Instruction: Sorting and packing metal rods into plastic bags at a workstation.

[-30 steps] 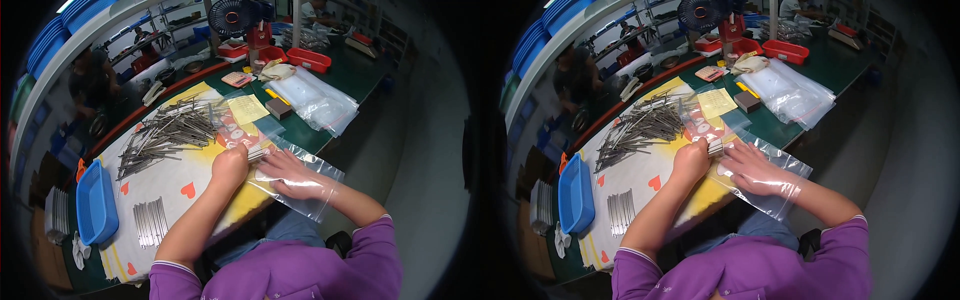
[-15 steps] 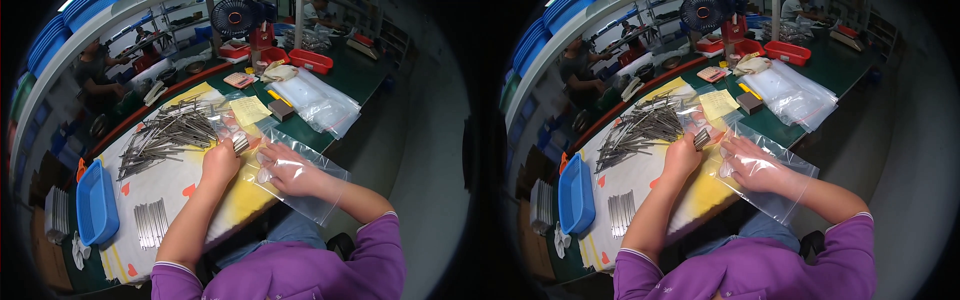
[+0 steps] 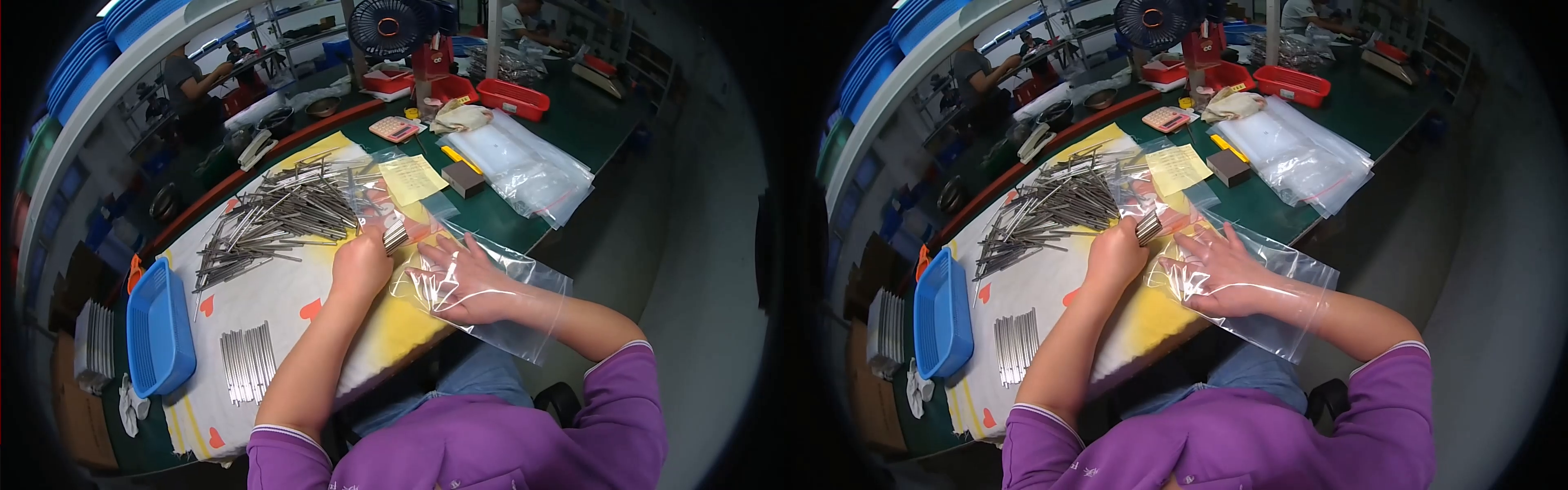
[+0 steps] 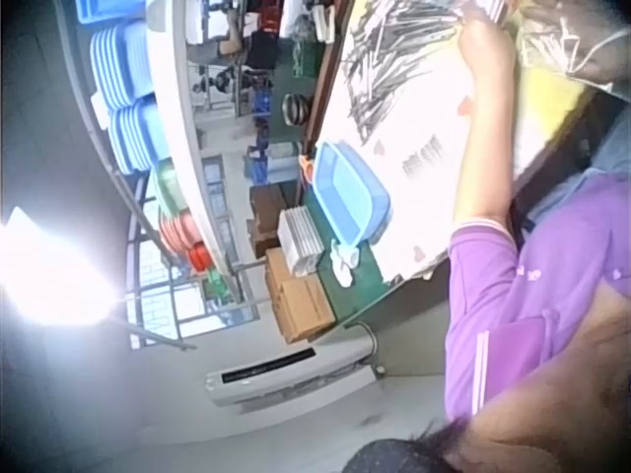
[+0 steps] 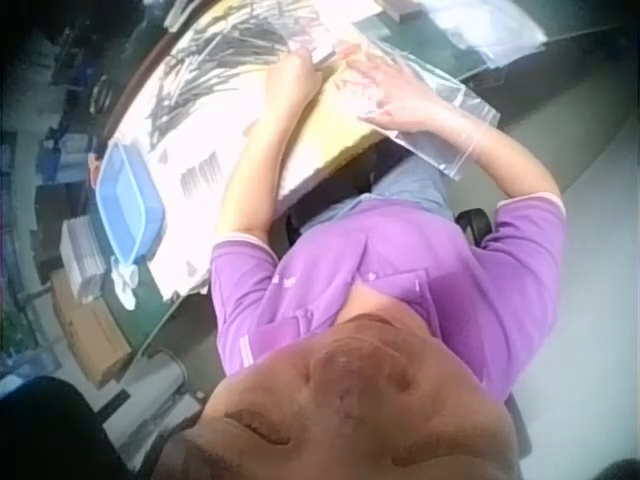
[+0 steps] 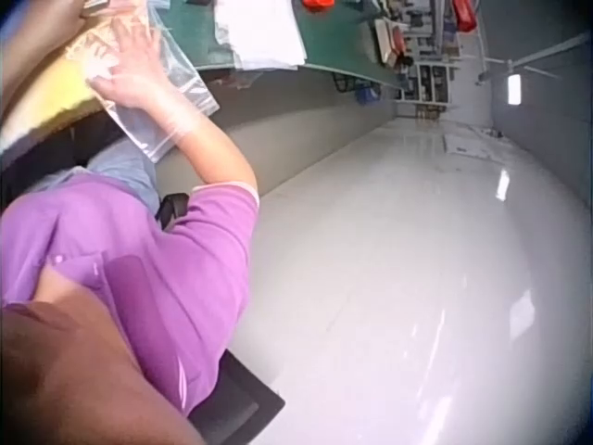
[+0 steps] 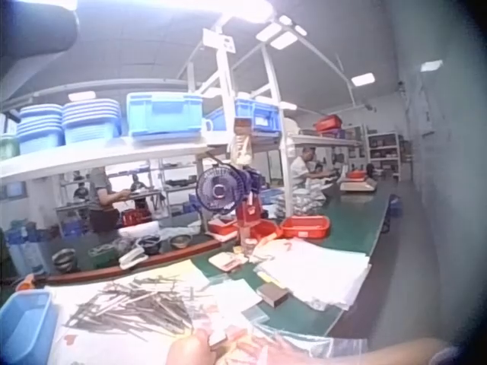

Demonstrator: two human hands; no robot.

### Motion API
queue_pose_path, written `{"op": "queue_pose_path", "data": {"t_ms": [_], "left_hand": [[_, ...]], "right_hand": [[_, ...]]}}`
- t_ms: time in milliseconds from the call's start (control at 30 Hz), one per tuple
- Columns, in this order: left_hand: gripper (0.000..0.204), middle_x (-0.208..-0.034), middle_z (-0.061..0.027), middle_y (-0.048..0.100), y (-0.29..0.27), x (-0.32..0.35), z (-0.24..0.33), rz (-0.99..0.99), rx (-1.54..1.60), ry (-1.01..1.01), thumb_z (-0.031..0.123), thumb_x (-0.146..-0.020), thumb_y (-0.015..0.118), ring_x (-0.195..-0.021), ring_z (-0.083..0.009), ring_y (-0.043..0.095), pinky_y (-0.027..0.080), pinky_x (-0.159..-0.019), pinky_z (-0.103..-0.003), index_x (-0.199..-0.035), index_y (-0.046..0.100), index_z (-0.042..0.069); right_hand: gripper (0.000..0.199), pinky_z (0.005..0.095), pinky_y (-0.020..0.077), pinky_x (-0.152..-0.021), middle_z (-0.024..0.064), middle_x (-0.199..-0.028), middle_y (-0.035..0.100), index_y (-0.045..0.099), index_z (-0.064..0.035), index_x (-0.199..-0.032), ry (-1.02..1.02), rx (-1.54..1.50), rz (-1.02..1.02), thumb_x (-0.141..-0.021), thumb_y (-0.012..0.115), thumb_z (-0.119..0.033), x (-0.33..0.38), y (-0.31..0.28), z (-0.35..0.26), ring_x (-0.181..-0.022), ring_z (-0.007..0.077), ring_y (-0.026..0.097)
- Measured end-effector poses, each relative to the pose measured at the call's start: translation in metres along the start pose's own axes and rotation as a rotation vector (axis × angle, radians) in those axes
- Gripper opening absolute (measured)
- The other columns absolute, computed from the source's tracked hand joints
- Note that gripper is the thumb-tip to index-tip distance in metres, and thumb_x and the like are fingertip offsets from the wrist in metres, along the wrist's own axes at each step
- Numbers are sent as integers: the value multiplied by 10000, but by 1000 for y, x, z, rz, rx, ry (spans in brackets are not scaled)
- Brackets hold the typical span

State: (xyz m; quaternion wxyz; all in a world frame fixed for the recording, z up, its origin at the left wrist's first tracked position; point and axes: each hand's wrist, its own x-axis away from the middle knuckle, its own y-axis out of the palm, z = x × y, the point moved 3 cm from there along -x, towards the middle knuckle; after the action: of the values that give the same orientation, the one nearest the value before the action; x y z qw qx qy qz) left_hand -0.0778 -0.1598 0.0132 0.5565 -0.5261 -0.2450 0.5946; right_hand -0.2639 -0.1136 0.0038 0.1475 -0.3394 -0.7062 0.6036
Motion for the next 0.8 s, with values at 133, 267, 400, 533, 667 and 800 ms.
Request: {"op": "queue_pose_path", "data": {"t_ms": [133,267,400,533,667,800], "left_hand": [[203,-720,-228,633,1,1,-1,-15,-19,-15,83,-679,644,-695,-394,635,514,-657,-455,-826,558,-27],[201,-735,-230,635,-4,2,0,-10,-4,-2,91,-684,642,-707,-396,634,513,-664,-455,-826,559,-24],[205,-745,-234,635,-8,3,7,-36,32,-10,104,-689,642,-724,-400,632,511,-670,-456,-825,558,-24],[218,-776,-233,635,-7,6,13,-116,55,-48,129,-696,663,-770,-404,624,498,-703,-458,-849,576,0],[212,-778,-232,634,-8,8,19,-108,40,-11,137,-705,659,-764,-406,621,499,-700,-453,-848,574,7],[169,-752,-235,626,-9,13,24,-75,44,16,136,-735,620,-727,-408,619,501,-673,-459,-825,569,3]], "right_hand": [[653,639,91,-1073,205,-1471,257,419,-255,-1385,-85,128,7,-807,551,-530,10,-3,-15,-1367,463,160],[630,608,91,-1091,191,-1465,278,431,-290,-1376,-171,22,20,-814,551,-549,9,-9,-23,-1337,464,222],[625,607,100,-1089,198,-1456,294,407,-312,-1390,-171,-15,-15,-825,531,-550,5,-9,-20,-1328,470,248],[599,623,74,-1085,197,-1491,221,382,-292,-1406,-88,-55,-91,-860,503,-505,-6,-12,-4,-1380,433,162],[581,641,44,-1076,159,-1516,192,359,-284,-1416,34,-95,-117,-881,493,-466,-9,-6,23,-1408,391,119],[566,633,50,-1081,144,-1510,228,327,-291,-1429,199,-72,-119,-901,453,-451,-15,-4,34,-1396,408,147]]}}
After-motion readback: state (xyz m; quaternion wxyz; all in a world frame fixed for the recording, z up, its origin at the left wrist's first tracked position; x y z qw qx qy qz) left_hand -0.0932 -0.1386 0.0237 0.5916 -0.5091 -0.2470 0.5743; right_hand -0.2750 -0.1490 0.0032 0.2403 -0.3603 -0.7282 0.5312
